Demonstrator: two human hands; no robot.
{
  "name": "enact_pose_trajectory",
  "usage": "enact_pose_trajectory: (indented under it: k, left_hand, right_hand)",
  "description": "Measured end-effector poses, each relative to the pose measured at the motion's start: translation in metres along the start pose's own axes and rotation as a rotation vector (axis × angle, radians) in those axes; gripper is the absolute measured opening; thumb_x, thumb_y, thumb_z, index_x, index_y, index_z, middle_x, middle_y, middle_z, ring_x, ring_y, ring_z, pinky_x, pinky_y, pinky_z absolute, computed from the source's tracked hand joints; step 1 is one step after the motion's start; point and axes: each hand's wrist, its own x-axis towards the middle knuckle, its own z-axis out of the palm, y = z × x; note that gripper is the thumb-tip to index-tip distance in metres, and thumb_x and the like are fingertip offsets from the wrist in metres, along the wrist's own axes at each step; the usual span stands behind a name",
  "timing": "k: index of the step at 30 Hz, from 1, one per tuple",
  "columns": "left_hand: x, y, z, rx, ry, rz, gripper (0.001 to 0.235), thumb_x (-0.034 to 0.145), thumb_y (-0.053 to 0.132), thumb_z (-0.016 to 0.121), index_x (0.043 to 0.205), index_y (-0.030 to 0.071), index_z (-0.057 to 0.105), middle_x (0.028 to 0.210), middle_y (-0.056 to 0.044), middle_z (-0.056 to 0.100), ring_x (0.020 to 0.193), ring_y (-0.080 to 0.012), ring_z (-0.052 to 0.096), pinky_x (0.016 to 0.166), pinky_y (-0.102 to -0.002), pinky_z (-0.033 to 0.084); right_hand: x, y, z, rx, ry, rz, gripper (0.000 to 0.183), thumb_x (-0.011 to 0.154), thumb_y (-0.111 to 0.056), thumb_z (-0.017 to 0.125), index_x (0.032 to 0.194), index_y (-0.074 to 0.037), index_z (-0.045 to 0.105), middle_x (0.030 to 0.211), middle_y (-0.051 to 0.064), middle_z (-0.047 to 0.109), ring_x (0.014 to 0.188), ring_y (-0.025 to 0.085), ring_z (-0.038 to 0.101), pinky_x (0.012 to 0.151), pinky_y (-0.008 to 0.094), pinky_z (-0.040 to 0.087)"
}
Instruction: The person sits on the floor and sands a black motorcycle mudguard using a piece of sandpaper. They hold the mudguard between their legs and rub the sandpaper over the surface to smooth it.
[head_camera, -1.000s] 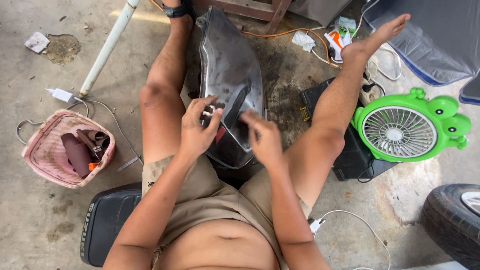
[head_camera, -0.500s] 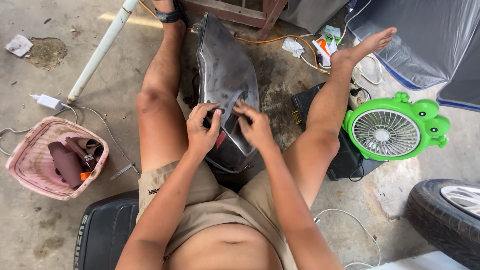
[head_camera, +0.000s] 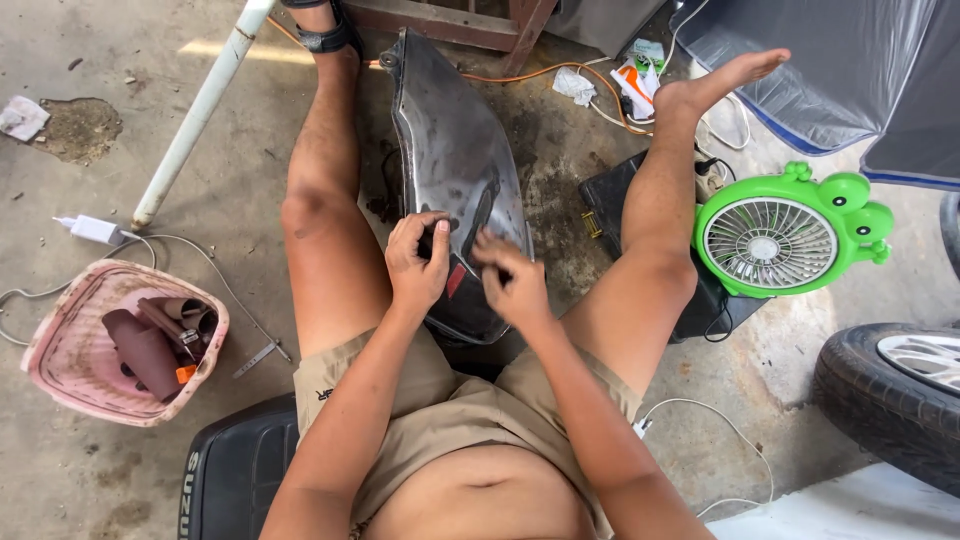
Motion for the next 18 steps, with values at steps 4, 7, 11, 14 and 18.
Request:
enact_pose_trajectory:
  k: [4, 7, 11, 14, 18]
  left_hand:
    - [0.0, 0.001, -0.001, -0.009, 0.011, 0.003, 0.014, 0.105, 0.019, 0.06, 0.101, 0.012, 0.072, 0.09, -0.007, 0.072, 0.084, -0.0322, 0.069, 0.079, -0.042, 0.051]
    - [-0.001, 0.001, -0.003, -0.01, 0.003, 0.013, 0.014, 0.105, 0.017, 0.059, 0.102, 0.01, 0.072, 0.087, -0.009, 0.071, 0.082, -0.0346, 0.068, 0.077, -0.044, 0.051]
    - [0.0, 0.001, 0.0, 0.006, 0.004, 0.015, 0.014, 0.104, 0.019, 0.061, 0.101, 0.011, 0.071, 0.09, -0.008, 0.072, 0.082, -0.0329, 0.068, 0.078, -0.043, 0.05]
    - [0.0, 0.0, 0.001, 0.041, 0.004, -0.003, 0.013, 0.104, 0.022, 0.063, 0.099, 0.013, 0.072, 0.089, -0.005, 0.072, 0.082, -0.0301, 0.069, 0.078, -0.041, 0.05]
    - [0.0, 0.004, 0.002, 0.087, -0.004, 0.001, 0.011, 0.102, 0.022, 0.065, 0.099, 0.014, 0.072, 0.089, -0.003, 0.072, 0.083, -0.0289, 0.069, 0.079, -0.041, 0.05]
  right_hand:
    - [0.053, 0.079, 0.004, 0.029, 0.001, 0.061, 0.034, 0.083, 0.009, 0.063, 0.106, -0.008, 0.081, 0.111, 0.018, 0.076, 0.115, 0.036, 0.067, 0.103, 0.048, 0.052]
    - [0.062, 0.093, 0.006, 0.014, 0.049, 0.114, 0.033, 0.085, 0.009, 0.061, 0.105, -0.008, 0.081, 0.112, 0.017, 0.076, 0.116, 0.035, 0.067, 0.102, 0.047, 0.052]
    - [0.02, 0.03, 0.003, 0.047, 0.051, 0.035, 0.035, 0.084, 0.011, 0.06, 0.107, -0.005, 0.08, 0.115, 0.025, 0.073, 0.119, 0.043, 0.063, 0.103, 0.054, 0.049]
    - [-0.017, 0.001, 0.005, 0.047, 0.051, 0.011, 0.036, 0.083, 0.01, 0.061, 0.11, -0.005, 0.079, 0.118, 0.024, 0.073, 0.122, 0.042, 0.062, 0.107, 0.054, 0.046]
    - [-0.011, 0.006, 0.0, 0.046, 0.037, 0.012, 0.033, 0.082, 0.01, 0.061, 0.106, -0.004, 0.079, 0.116, 0.022, 0.075, 0.119, 0.042, 0.064, 0.104, 0.054, 0.048]
